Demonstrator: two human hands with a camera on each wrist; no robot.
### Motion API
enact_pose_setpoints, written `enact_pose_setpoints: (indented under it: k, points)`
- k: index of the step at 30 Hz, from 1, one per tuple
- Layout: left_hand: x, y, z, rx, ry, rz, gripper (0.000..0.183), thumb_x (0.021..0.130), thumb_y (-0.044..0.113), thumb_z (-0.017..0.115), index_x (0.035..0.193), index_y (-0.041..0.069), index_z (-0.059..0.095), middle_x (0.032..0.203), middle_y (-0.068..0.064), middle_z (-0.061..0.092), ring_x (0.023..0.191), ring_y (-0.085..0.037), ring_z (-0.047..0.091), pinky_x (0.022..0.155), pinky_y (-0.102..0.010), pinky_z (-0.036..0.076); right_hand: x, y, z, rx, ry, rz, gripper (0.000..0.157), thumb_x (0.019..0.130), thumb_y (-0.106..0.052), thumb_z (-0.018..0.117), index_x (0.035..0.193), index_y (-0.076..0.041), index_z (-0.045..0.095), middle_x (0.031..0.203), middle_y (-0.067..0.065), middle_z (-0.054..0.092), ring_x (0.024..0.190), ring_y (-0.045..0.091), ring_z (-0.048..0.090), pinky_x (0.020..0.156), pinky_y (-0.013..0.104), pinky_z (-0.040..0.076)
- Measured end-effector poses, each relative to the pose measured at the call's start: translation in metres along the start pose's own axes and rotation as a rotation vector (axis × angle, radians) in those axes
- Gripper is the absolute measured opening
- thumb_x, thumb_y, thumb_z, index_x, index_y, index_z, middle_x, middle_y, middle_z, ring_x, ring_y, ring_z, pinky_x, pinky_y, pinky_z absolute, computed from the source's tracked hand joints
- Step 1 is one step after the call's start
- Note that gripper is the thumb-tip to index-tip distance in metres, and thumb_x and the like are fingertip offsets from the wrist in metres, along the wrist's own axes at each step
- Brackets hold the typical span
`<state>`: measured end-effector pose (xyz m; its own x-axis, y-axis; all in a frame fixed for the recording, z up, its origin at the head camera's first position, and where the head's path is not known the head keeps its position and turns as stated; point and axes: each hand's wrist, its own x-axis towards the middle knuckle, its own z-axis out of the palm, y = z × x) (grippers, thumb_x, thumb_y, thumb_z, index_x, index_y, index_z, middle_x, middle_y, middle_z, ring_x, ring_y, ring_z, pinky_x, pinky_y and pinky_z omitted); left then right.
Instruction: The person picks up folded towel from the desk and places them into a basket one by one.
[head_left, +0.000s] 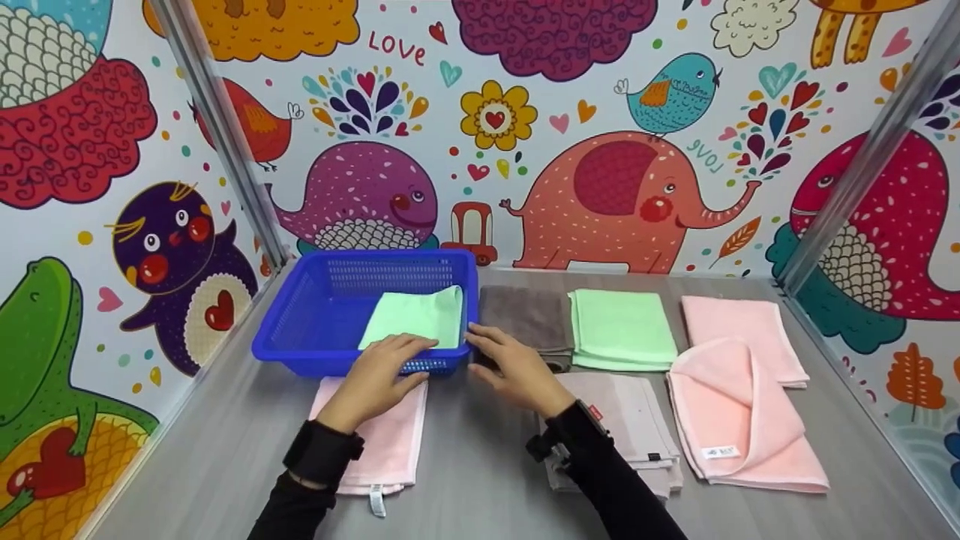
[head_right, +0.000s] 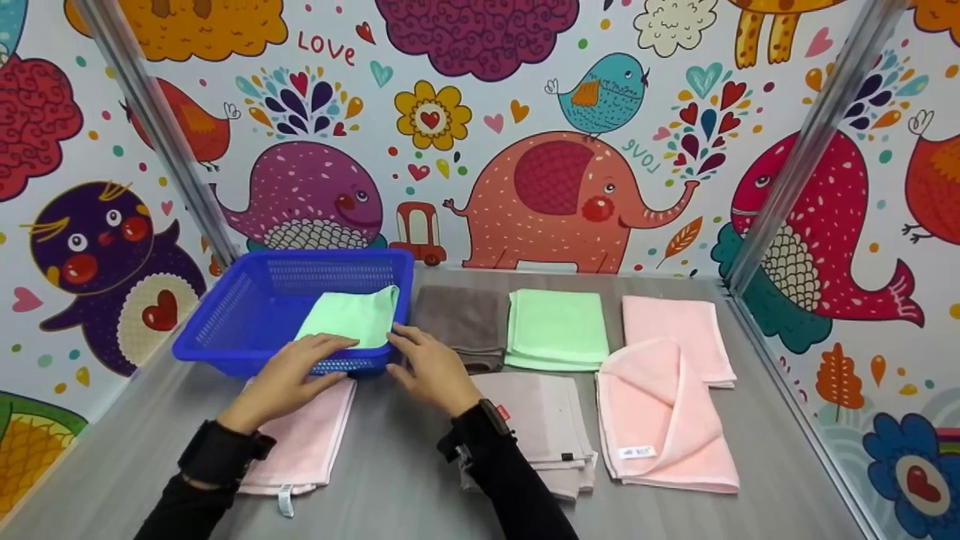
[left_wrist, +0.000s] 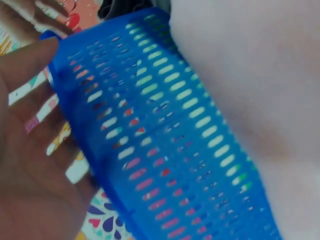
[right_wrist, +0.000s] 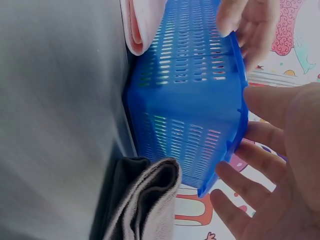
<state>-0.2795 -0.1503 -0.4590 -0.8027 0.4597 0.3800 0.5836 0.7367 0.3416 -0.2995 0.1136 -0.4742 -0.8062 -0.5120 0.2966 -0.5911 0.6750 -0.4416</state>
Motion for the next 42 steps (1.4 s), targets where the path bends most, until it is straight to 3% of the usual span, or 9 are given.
enact_pose_setpoints:
  k: [5, 9, 13, 18, 23, 29, 32, 36, 42]
  points:
    - [-0.012, -0.002, -0.026, -0.118, 0.029, -0.012, 0.027, 0.091, 0.016, 0.079, 0.119, 0.015, 0.075, 0.109, -0.004, 0.074, 0.102, -0.024, 0.071, 0.091, -0.046, 0.058, -0.002, 0.002, 0.003, 0.036, 0.001, 0.016, 0.055, 0.103, -0.031, 0.065, 0.153, -0.013, 0.051, 0.162, 0.000, 0.045, 0.143, 0.026, 0.052, 0.115, 0.046, 0.044]
    - [-0.032, -0.015, -0.042, -0.130, -0.076, -0.046, 0.018, 0.091, 0.018, 0.079, 0.108, 0.014, 0.076, 0.094, -0.001, 0.074, 0.084, -0.018, 0.069, 0.076, -0.035, 0.057, -0.001, 0.001, 0.004, 0.052, -0.016, -0.001, 0.057, 0.103, -0.031, 0.065, 0.155, -0.013, 0.050, 0.164, 0.000, 0.043, 0.144, 0.027, 0.050, 0.117, 0.046, 0.043]
    - [-0.053, -0.029, -0.058, -0.101, -0.255, -0.220, 0.035, 0.083, 0.021, 0.084, 0.113, 0.006, 0.073, 0.097, -0.008, 0.074, 0.083, -0.022, 0.068, 0.075, -0.038, 0.055, -0.001, 0.000, 0.005, 0.047, -0.021, -0.006, 0.057, 0.102, -0.029, 0.066, 0.155, -0.013, 0.049, 0.164, 0.000, 0.042, 0.144, 0.028, 0.050, 0.116, 0.046, 0.043]
    - [-0.071, -0.050, -0.067, -0.008, -0.369, -0.472, 0.066, 0.066, 0.022, 0.095, 0.119, -0.001, 0.064, 0.110, -0.024, 0.070, 0.096, -0.038, 0.066, 0.086, -0.058, 0.053, -0.001, 0.000, 0.003, 0.045, -0.029, 0.004, 0.058, 0.102, -0.028, 0.066, 0.156, -0.015, 0.048, 0.164, 0.000, 0.041, 0.144, 0.028, 0.050, 0.116, 0.046, 0.043]
    - [-0.070, -0.063, -0.053, -0.092, -0.443, -0.564, 0.074, 0.064, 0.020, 0.098, 0.121, 0.004, 0.054, 0.111, -0.026, 0.065, 0.091, -0.035, 0.062, 0.079, -0.049, 0.054, -0.002, 0.001, 0.001, 0.040, -0.032, 0.005, 0.059, 0.102, -0.030, 0.066, 0.156, -0.016, 0.047, 0.165, 0.000, 0.040, 0.145, 0.028, 0.049, 0.116, 0.047, 0.043]
    - [-0.057, -0.046, -0.024, -0.157, -0.427, -0.534, 0.072, 0.061, 0.015, 0.098, 0.117, 0.004, 0.053, 0.105, -0.020, 0.065, 0.075, -0.028, 0.060, 0.063, -0.040, 0.052, -0.003, 0.003, 0.000, 0.028, -0.014, -0.049, 0.059, 0.102, -0.027, 0.066, 0.155, -0.011, 0.048, 0.163, 0.006, 0.042, 0.142, 0.032, 0.052, 0.114, 0.049, 0.045]
    - [-0.048, -0.030, -0.008, -0.158, -0.412, -0.504, 0.072, 0.062, 0.019, 0.099, 0.116, 0.006, 0.053, 0.108, -0.021, 0.066, 0.082, -0.033, 0.065, 0.072, -0.049, 0.057, -0.004, 0.003, -0.001, 0.028, -0.016, -0.051, 0.060, 0.102, -0.027, 0.067, 0.156, -0.010, 0.047, 0.164, 0.007, 0.041, 0.143, 0.033, 0.051, 0.115, 0.050, 0.044]
    - [-0.037, -0.009, 0.014, -0.156, -0.382, -0.431, 0.078, 0.063, 0.029, 0.099, 0.121, 0.004, 0.052, 0.116, -0.026, 0.067, 0.109, -0.044, 0.066, 0.098, -0.058, 0.053, -0.005, 0.005, -0.002, 0.048, -0.016, -0.046, 0.062, 0.100, -0.023, 0.069, 0.156, -0.009, 0.046, 0.165, 0.009, 0.040, 0.144, 0.035, 0.049, 0.115, 0.052, 0.043]
    - [-0.030, 0.017, 0.038, -0.177, -0.367, -0.410, 0.091, 0.066, 0.040, 0.096, 0.134, 0.003, 0.048, 0.128, -0.031, 0.063, 0.121, -0.051, 0.060, 0.102, -0.063, 0.049, -0.011, 0.013, -0.001, 0.064, -0.096, 0.077, 0.069, 0.099, -0.027, 0.070, 0.157, -0.005, 0.042, 0.158, 0.020, 0.046, 0.142, 0.041, 0.049, 0.116, 0.056, 0.040]
